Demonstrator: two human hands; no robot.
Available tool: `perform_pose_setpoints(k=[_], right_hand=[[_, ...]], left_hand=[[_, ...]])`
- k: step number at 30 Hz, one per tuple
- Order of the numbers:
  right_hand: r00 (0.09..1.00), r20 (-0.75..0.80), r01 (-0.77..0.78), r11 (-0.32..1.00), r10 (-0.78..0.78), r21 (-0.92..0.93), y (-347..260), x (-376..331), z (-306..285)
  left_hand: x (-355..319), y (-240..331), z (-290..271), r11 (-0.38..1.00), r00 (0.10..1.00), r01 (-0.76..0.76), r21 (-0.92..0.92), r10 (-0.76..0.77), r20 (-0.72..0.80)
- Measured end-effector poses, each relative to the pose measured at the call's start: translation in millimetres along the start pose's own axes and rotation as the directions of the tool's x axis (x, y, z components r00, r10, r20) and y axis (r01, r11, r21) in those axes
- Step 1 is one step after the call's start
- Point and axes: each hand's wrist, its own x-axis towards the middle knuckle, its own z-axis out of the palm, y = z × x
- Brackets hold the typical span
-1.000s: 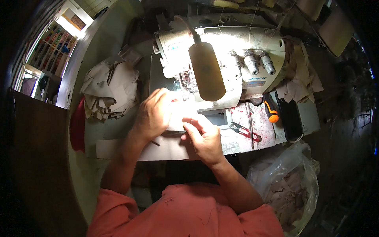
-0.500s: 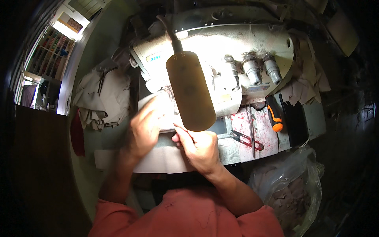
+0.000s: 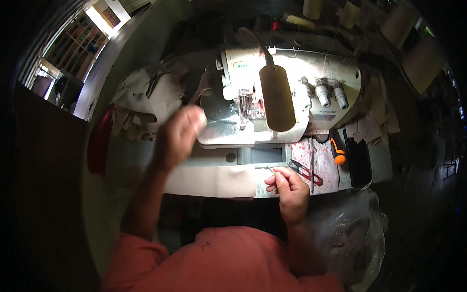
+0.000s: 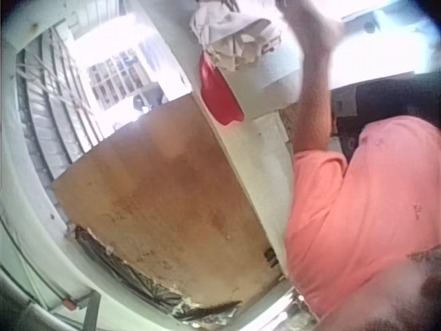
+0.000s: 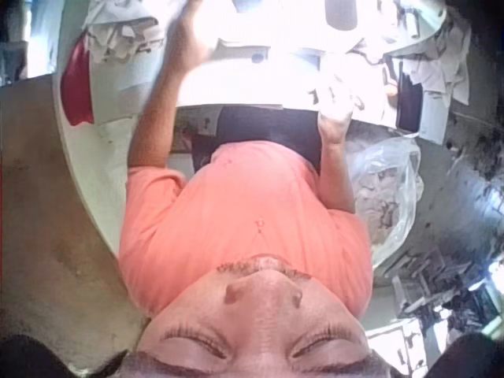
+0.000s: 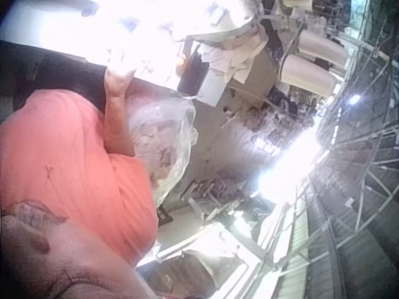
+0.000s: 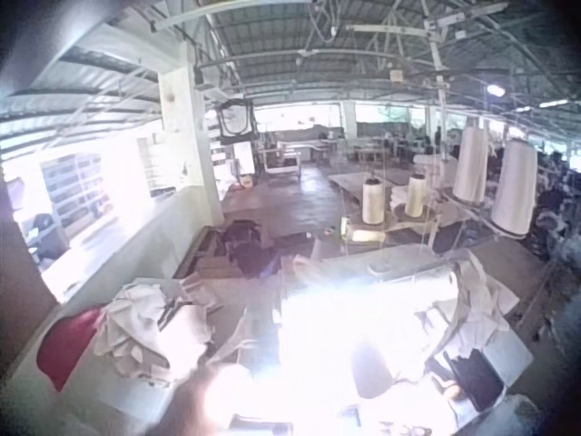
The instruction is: The person repeatedly picks up small beige fabric pieces from a pile, folds them by hand, and places them on a sewing machine table. The process is continuous and repetitive throughout the clip.
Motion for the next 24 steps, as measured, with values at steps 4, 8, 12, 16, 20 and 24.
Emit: perform_pose_setpoints(k=[4,8,12,16,20,24], right_hand=[[0.997,0.078,-0.004,1.000,0.005,-0.014,0.0,-5.0,2.1],[0.996,0.092,0.014,0.996,-0.006,-0.089,-13.6,-15.1,6.7],[0.999,0.028,0.018,0.995,-0.016,-0.097,-12.8,-24.1,-2.5],[1.000,-0.001,-0.020,0.996,0.020,-0.088,-13.6,-22.7,-0.5],[0.939,0.291,0.298,0.859,-0.184,-0.416,-14.5,1.0,28.4],[0.953,0.252,0.241,0.928,-0.170,-0.286,-26.2,1.4,48.0]], left_hand=[[-48.1,58.7,29.2,0.997,0.989,0.033,-0.075,-0.022,0.144],[-55.3,53.9,56.1,0.969,0.968,0.225,-0.107,-0.210,0.135],[-56.7,50.5,57.8,0.943,0.986,0.168,-0.287,-0.158,0.056],[-60.7,46.9,58.0,0.904,0.996,0.069,-0.421,-0.088,-0.024],[-64.9,41.3,52.4,0.857,0.994,0.011,-0.514,-0.067,-0.090],[-103.3,90.7,12.2,0.931,0.960,0.008,-0.365,-0.109,-0.258]])
